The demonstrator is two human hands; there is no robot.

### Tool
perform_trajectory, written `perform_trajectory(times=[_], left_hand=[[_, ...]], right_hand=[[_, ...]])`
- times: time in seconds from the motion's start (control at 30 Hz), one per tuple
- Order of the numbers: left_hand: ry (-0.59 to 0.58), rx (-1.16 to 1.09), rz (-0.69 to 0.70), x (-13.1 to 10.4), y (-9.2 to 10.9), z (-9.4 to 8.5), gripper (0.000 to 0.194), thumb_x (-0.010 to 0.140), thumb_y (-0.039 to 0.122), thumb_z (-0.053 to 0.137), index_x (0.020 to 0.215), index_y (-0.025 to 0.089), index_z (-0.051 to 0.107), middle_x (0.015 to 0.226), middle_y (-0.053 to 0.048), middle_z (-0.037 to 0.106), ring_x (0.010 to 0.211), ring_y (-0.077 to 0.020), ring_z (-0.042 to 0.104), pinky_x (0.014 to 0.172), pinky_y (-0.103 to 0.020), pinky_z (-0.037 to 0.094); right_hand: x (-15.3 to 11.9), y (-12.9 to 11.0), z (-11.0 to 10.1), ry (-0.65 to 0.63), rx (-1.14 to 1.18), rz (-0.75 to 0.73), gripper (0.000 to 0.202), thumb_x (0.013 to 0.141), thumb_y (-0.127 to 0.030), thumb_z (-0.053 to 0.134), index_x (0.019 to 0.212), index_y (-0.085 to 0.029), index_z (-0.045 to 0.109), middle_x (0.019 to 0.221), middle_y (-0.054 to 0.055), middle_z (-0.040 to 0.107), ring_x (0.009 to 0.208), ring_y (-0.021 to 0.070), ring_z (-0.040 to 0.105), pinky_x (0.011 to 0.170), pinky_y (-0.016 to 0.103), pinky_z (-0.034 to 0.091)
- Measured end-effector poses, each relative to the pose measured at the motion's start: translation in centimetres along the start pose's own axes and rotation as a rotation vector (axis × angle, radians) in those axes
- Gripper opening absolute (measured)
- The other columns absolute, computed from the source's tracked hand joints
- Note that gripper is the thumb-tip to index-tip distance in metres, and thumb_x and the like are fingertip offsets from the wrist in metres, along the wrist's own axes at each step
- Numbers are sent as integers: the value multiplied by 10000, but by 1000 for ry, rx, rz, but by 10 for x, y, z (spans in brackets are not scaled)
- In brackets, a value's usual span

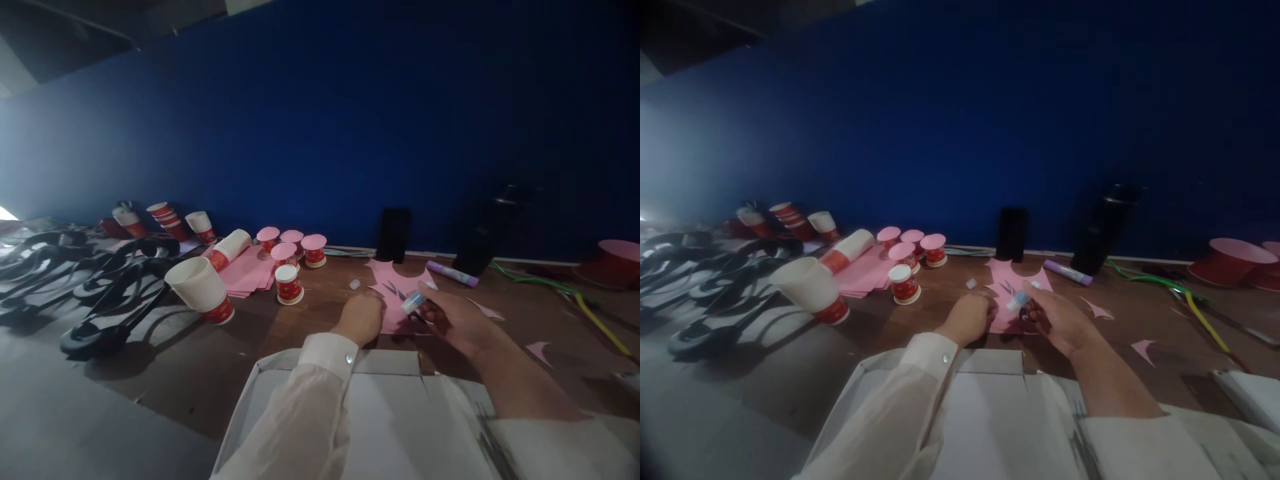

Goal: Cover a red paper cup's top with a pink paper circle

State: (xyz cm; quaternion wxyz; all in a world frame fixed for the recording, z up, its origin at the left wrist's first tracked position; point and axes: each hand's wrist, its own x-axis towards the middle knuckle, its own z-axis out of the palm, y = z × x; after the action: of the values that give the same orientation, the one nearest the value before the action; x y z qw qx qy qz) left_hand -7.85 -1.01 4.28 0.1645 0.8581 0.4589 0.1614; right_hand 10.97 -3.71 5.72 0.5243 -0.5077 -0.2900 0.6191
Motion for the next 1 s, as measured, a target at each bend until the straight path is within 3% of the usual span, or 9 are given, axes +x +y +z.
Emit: perform_trajectory(times=[0.23,0.4,0.5,0.63,0.83,1.0], left_hand=[[-83,166,86,-2,2,-4,226,843,144,538,909,157,754,1137,-132,705,1034,-237,655,912,-330,527],[-114,130,123,-4,1,-10,205,832,319,656,914,157,752,1216,-146,682,1135,-270,621,955,-331,507],[-116,39,111,-4,0,-11,333,764,490,746,860,171,742,1292,-139,652,1196,-287,590,964,-329,501],[-95,2,49,-5,3,-9,491,771,661,681,800,172,725,1164,-136,684,1099,-291,625,907,-358,517],[-62,18,-12,-4,3,-7,406,937,529,502,944,205,746,1189,-104,677,1048,-254,642,879,-346,515],[-66,33,27,-3,4,-2,506,863,670,555,921,212,762,1120,-120,672,1022,-268,639,880,-363,521]], right_hand=[[-4,-1,10,101,78,-16,189,785,-260,799,700,-194,643,587,-33,601,474,75,525,539,194,582],[1,3,12,102,116,-11,255,782,-312,801,660,-214,600,525,-62,513,442,71,464,620,250,627],[4,5,12,101,127,-15,267,758,-336,823,661,-227,600,529,-65,510,447,73,457,622,263,635],[3,5,12,127,113,-32,276,729,-349,842,652,-249,597,527,-59,523,447,87,478,592,272,630],[-1,3,15,144,101,-20,273,732,-327,833,648,-213,599,546,-49,526,471,77,484,570,237,606],[0,3,13,92,88,-27,263,763,-330,801,656,-218,588,533,-57,499,450,78,464,583,244,607]])
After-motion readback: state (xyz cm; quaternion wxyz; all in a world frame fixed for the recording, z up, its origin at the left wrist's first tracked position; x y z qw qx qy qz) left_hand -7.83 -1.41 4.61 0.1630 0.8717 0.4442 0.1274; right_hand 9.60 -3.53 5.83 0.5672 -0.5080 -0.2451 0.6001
